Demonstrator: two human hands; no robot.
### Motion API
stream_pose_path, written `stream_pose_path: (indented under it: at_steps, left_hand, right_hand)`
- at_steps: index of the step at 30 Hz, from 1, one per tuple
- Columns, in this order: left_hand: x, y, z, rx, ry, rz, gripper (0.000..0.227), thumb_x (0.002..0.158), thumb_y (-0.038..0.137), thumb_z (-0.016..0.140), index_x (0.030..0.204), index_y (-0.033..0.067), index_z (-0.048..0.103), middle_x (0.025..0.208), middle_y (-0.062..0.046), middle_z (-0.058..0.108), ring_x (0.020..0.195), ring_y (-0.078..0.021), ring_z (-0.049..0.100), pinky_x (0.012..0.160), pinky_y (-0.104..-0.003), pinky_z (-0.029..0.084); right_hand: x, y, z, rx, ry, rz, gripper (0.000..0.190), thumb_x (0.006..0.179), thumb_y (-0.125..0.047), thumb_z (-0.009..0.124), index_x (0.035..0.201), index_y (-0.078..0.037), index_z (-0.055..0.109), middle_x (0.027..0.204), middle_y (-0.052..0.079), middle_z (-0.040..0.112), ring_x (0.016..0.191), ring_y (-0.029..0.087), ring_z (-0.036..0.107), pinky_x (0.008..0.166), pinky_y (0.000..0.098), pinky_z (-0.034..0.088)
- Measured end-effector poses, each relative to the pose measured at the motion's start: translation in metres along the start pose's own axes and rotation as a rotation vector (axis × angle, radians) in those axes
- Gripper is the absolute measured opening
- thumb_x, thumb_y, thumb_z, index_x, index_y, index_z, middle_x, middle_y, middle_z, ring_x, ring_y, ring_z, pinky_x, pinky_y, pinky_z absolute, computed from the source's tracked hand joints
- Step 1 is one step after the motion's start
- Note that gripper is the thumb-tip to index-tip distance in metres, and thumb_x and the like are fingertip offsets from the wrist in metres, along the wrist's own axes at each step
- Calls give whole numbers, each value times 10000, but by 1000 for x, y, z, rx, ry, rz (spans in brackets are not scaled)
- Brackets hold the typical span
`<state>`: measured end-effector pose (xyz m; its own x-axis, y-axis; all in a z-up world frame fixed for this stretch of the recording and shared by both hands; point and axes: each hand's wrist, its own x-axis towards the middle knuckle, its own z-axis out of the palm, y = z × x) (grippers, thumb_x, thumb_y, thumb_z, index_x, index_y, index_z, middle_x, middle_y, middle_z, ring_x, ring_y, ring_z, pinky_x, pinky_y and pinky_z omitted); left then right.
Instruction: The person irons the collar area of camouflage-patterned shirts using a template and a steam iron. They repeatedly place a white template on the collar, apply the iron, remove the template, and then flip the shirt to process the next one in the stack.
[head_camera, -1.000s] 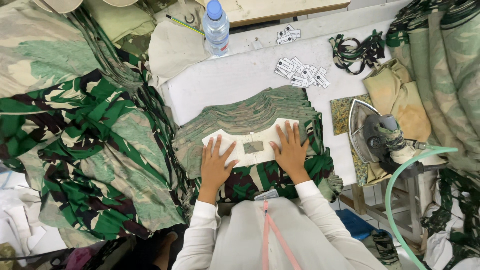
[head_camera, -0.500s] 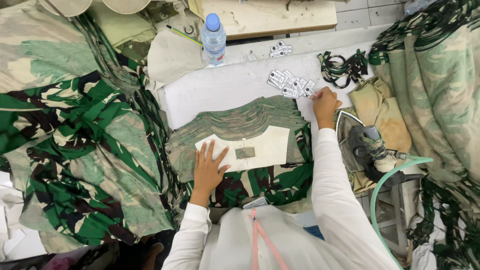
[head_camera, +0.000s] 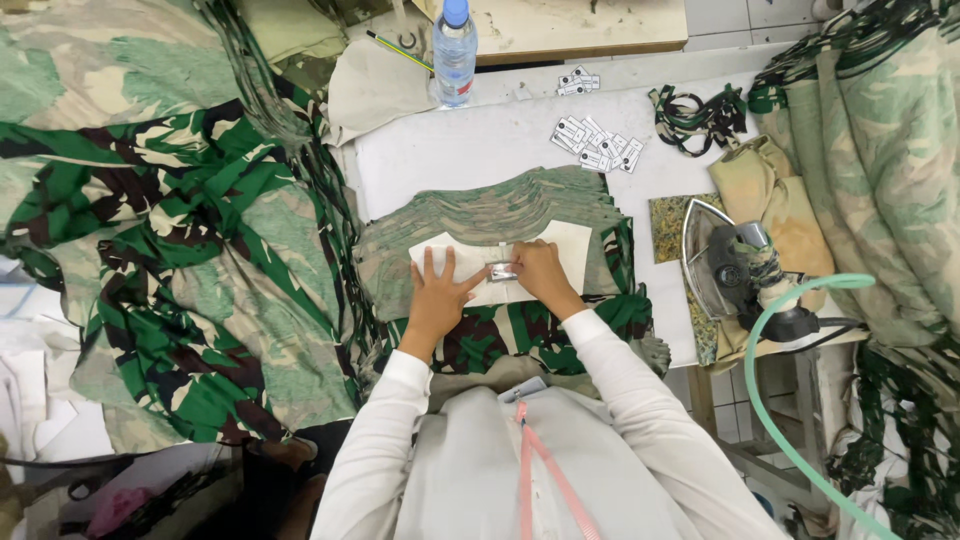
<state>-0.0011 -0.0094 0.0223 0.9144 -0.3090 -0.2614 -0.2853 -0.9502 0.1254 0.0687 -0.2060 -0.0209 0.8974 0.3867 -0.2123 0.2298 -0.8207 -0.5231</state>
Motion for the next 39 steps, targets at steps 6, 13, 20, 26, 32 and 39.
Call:
stream_pose_path:
  at_steps: [6, 13, 20, 26, 32, 39]
  left_hand:
    - [3, 1, 1, 74, -63, 25, 423, 907, 433, 311, 1316, 500, 229, 1374, -159, 290, 1248, -517, 237, 943, -673, 259]
    - [2, 3, -16, 90, -172, 33, 433, 925, 413, 269, 1342, 489, 181, 1382, -164, 248, 1262, -510, 206, 964, -659, 243]
    - [7, 1, -10, 113, -219, 51, 475, 931, 369, 284, 1357, 474, 102, 1397, -192, 171, 1241, -542, 153, 935, -674, 253]
    - [4, 0, -16, 134, -217, 58, 470, 932, 367, 279, 1359, 462, 108, 1394, -194, 171, 1238, -542, 157, 933, -667, 265]
    - [3, 3, -21, 106, -245, 39, 438, 932, 404, 235, 1356, 472, 145, 1386, -168, 215, 1265, -511, 184, 971, -650, 241]
    - [4, 3, -16, 107, -224, 48, 435, 929, 418, 252, 1350, 479, 167, 1386, -162, 218, 1262, -516, 183, 969, -656, 239]
  right_hand:
    - [-3, -4, 10, -86, 79, 60, 141, 721, -122, 668, 734, -111, 528, 652, 33, 556, 753, 250, 548, 758, 361, 346]
    - [-27, 16, -61, -188, 255, 209, 375, 709, -314, 700, 1008, -133, 563, 988, 119, 528, 951, 323, 495, 805, 478, 333]
    - [-94, 179, -182, -435, 457, 620, 621, 748, -332, 722, 1219, -79, 406, 1002, 237, 542, 919, 423, 515, 770, 476, 387]
    - [-91, 217, -163, -388, 265, 615, 392, 725, -338, 640, 1049, -141, 540, 878, 177, 622, 837, 386, 591, 702, 451, 467]
    - [-59, 30, -155, -442, 119, 411, 436, 700, -373, 648, 1077, -188, 535, 808, 153, 647, 800, 343, 640, 688, 444, 512]
    - [-8, -31, -79, -533, -154, -77, 398, 727, -260, 609, 1086, -139, 487, 819, 126, 645, 783, 308, 650, 681, 418, 523]
